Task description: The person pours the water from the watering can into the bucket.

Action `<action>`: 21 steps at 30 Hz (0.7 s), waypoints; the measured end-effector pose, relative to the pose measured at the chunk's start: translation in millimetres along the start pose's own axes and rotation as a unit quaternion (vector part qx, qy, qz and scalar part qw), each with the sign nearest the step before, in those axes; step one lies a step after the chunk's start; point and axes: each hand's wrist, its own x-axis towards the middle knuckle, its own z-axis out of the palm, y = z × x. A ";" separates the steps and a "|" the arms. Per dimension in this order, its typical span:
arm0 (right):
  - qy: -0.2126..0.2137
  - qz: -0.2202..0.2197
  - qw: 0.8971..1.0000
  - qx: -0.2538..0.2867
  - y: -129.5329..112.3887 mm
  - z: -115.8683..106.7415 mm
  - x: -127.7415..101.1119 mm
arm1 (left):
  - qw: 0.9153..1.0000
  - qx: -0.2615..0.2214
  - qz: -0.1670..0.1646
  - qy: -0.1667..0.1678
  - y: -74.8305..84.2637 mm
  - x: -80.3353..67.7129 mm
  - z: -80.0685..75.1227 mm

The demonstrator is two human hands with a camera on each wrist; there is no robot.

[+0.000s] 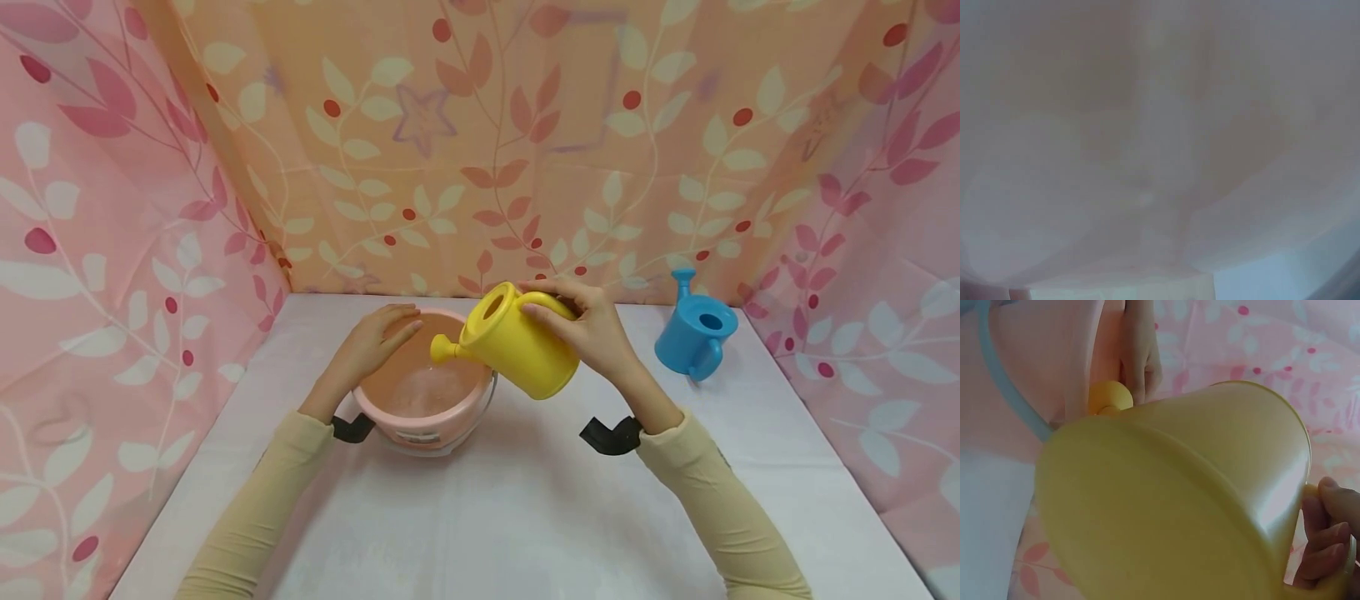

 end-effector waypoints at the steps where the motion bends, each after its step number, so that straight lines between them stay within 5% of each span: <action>1: 0.005 0.000 1.000 0.007 0.5 0.8 0.0 | 1.000 -0.001 0.001 0.000 -0.1 0.0 -0.1; 21: 0.067 0.001 0.996 0.064 2.6 9.3 -0.1 | 1.000 -0.002 0.008 0.007 0.3 -0.4 0.1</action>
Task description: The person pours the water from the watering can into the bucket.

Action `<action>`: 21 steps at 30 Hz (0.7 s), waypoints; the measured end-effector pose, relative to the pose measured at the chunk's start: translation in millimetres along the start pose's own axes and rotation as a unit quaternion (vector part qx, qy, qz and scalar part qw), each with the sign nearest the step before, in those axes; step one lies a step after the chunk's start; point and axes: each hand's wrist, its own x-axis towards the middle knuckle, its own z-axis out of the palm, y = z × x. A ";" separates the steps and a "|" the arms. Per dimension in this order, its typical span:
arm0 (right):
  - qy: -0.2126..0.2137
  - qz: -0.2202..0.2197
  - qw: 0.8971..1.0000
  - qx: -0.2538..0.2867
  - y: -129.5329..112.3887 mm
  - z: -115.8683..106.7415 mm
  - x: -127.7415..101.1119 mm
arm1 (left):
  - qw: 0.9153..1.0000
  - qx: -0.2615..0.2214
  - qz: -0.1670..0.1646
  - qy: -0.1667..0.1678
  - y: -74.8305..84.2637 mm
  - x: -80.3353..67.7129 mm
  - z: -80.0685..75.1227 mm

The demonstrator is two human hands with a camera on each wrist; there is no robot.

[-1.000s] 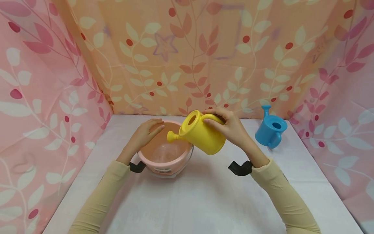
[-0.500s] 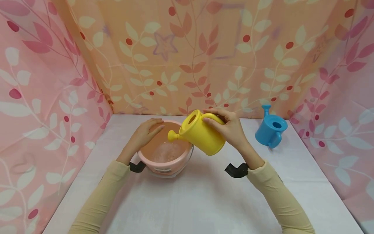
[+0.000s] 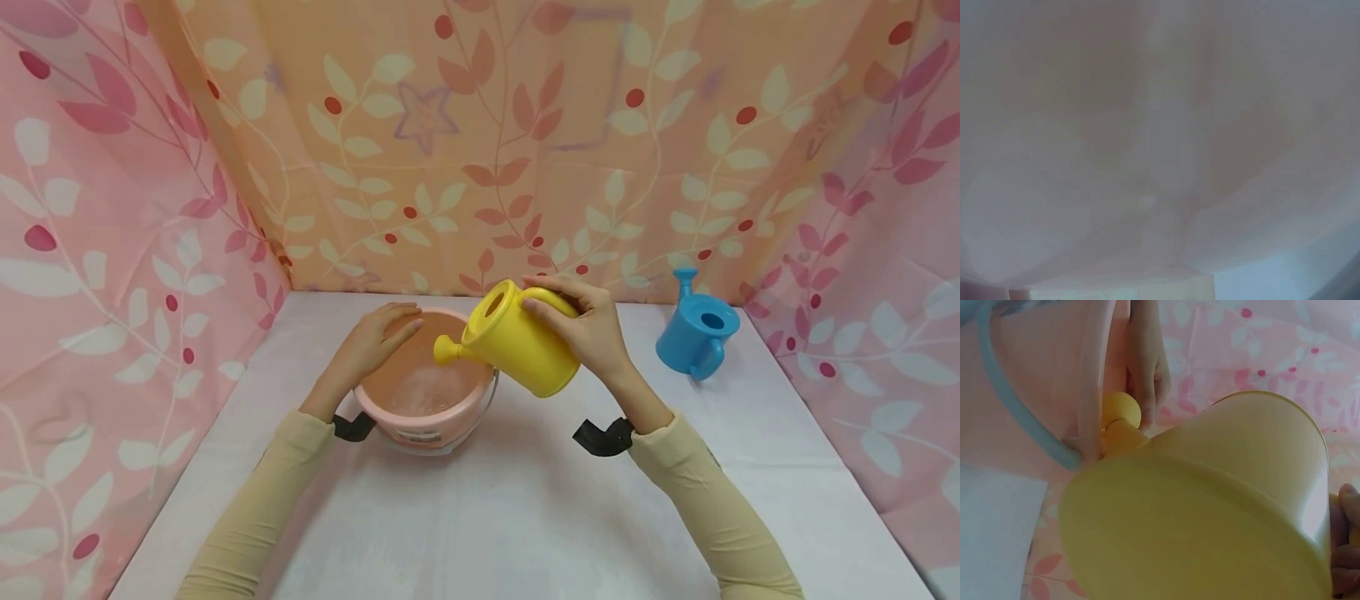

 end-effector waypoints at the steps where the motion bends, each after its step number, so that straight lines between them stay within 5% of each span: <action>1: 0.001 0.000 1.000 0.000 0.1 -0.1 0.2 | 1.000 0.000 0.001 0.001 0.2 0.0 0.0; 21: 0.012 -0.004 1.000 0.021 0.2 -0.2 5.2 | 1.000 -0.003 0.002 0.006 -0.6 1.0 0.0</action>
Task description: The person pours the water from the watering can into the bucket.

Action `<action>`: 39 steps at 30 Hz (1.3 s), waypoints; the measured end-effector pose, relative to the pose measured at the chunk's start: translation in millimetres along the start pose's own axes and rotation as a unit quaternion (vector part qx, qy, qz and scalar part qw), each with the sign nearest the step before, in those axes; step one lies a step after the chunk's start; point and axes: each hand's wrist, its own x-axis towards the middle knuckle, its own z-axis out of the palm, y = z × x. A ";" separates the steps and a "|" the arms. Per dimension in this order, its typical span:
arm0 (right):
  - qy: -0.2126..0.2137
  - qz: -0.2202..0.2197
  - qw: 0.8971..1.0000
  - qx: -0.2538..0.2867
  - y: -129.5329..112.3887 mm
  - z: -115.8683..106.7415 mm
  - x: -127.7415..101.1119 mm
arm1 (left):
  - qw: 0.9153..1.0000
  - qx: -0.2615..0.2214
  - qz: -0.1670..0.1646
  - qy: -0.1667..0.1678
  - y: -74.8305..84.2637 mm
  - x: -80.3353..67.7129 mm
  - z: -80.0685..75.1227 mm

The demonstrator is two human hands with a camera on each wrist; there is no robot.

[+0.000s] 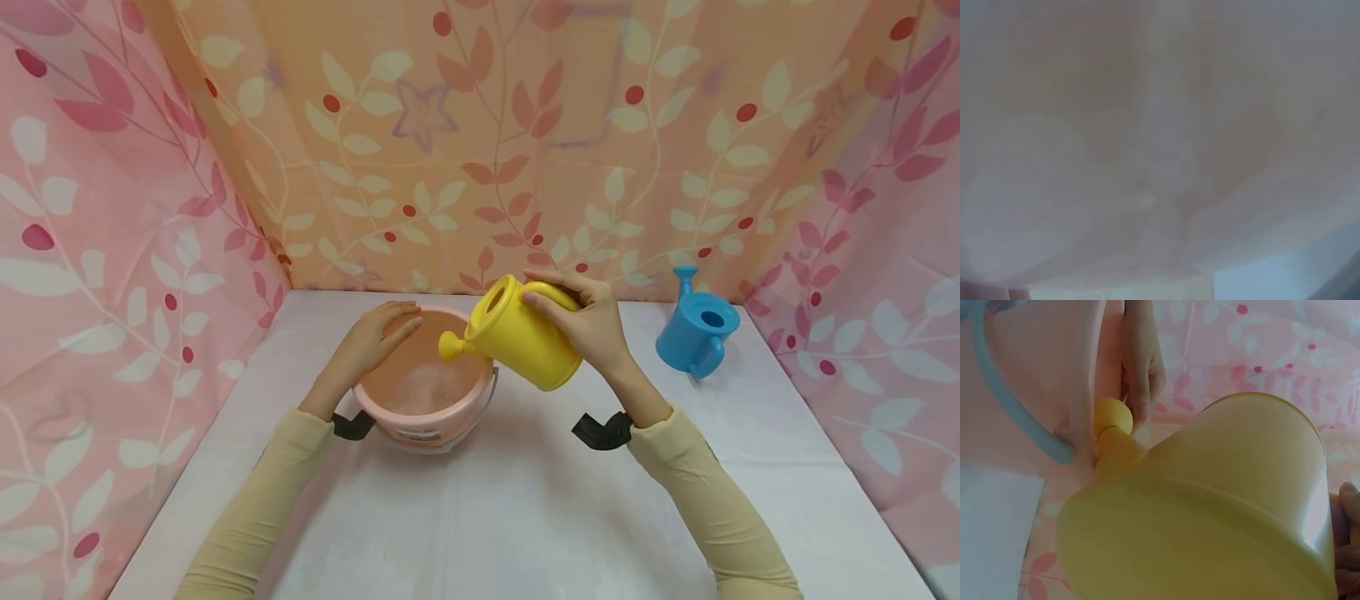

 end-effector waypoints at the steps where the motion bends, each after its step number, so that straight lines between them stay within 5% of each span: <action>1: 0.001 0.000 1.000 0.000 0.0 -0.2 0.3 | 1.000 0.000 0.000 0.000 0.0 0.0 -0.1; 39: 0.004 -0.008 1.000 -0.007 -5.9 -2.7 6.1 | 1.000 0.005 0.001 -0.003 -0.9 -0.4 -0.1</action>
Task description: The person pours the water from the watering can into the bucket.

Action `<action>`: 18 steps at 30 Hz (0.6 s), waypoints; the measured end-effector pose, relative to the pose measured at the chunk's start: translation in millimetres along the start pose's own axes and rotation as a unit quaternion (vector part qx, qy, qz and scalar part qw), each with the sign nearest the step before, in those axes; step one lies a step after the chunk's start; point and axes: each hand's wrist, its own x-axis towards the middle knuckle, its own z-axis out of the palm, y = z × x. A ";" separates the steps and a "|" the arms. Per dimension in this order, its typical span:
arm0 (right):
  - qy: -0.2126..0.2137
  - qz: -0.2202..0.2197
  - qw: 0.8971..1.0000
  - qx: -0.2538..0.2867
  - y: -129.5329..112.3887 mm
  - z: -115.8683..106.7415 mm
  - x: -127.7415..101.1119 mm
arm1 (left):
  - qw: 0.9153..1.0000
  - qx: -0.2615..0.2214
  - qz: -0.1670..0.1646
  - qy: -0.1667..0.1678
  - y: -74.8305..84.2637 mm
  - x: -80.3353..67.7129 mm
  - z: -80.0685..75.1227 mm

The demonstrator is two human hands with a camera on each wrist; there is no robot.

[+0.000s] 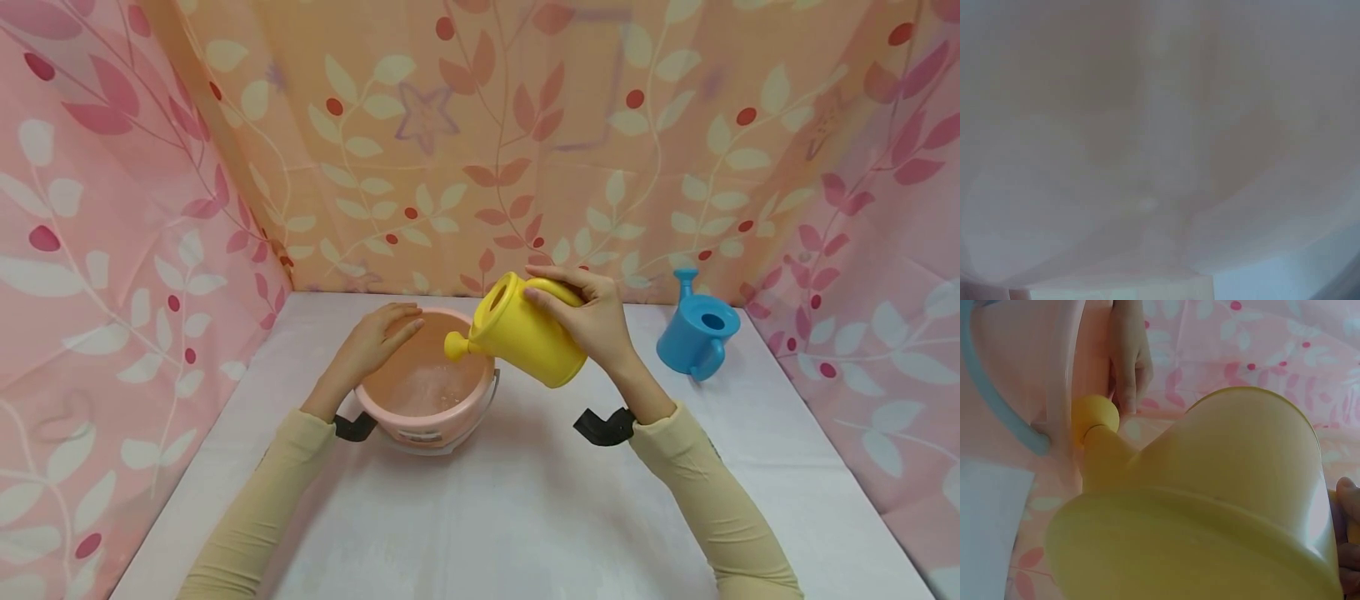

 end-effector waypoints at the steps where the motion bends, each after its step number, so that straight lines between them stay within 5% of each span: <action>1: 0.000 0.000 1.000 0.001 -0.1 -0.1 0.1 | 1.000 -0.001 0.000 0.000 0.0 0.0 0.1; 18: 0.002 -0.007 1.000 0.014 -2.6 -0.9 2.6 | 1.000 -0.003 -0.005 -0.001 0.1 -0.2 0.3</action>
